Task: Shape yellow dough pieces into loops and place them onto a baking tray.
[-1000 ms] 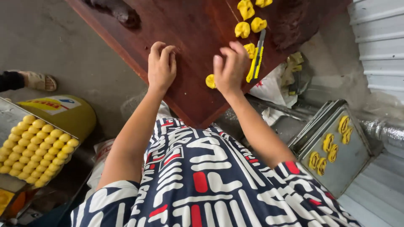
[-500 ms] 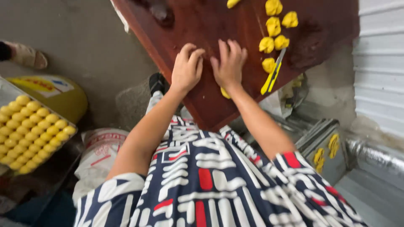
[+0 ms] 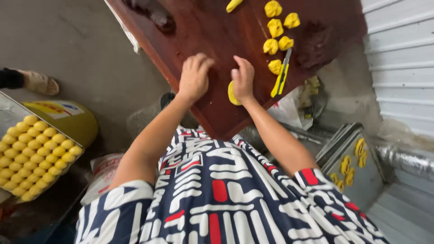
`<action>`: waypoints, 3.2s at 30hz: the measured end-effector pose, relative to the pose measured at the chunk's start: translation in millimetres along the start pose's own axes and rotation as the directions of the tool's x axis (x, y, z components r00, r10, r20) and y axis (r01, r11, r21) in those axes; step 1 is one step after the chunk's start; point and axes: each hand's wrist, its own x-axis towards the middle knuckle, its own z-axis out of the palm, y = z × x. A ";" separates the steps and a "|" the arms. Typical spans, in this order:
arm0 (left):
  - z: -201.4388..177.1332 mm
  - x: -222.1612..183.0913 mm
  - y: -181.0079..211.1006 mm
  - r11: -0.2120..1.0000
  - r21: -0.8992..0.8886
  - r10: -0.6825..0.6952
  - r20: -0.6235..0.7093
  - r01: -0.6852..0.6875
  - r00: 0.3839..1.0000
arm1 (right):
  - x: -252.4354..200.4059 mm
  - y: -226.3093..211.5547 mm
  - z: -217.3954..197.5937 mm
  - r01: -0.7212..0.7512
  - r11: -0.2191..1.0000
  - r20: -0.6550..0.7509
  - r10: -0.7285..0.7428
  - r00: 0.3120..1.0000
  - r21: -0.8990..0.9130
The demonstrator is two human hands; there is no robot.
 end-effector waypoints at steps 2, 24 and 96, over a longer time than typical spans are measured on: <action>2.5 -5.2 18.6 0.993 0.081 0.085 0.024 -0.087 0.996 | -0.3 20.3 -13.4 -0.061 0.960 -0.027 0.071 0.997 0.273; 59.1 -71.9 116.1 0.911 0.397 -0.043 0.349 -0.106 0.936 | -78.7 25.4 -66.2 0.168 0.982 0.377 -0.123 0.918 -0.089; 3.5 30.6 -27.2 0.981 -0.004 -0.192 -0.037 0.192 0.981 | 108.7 35.8 -59.7 -0.255 0.787 -0.026 0.291 0.956 -0.562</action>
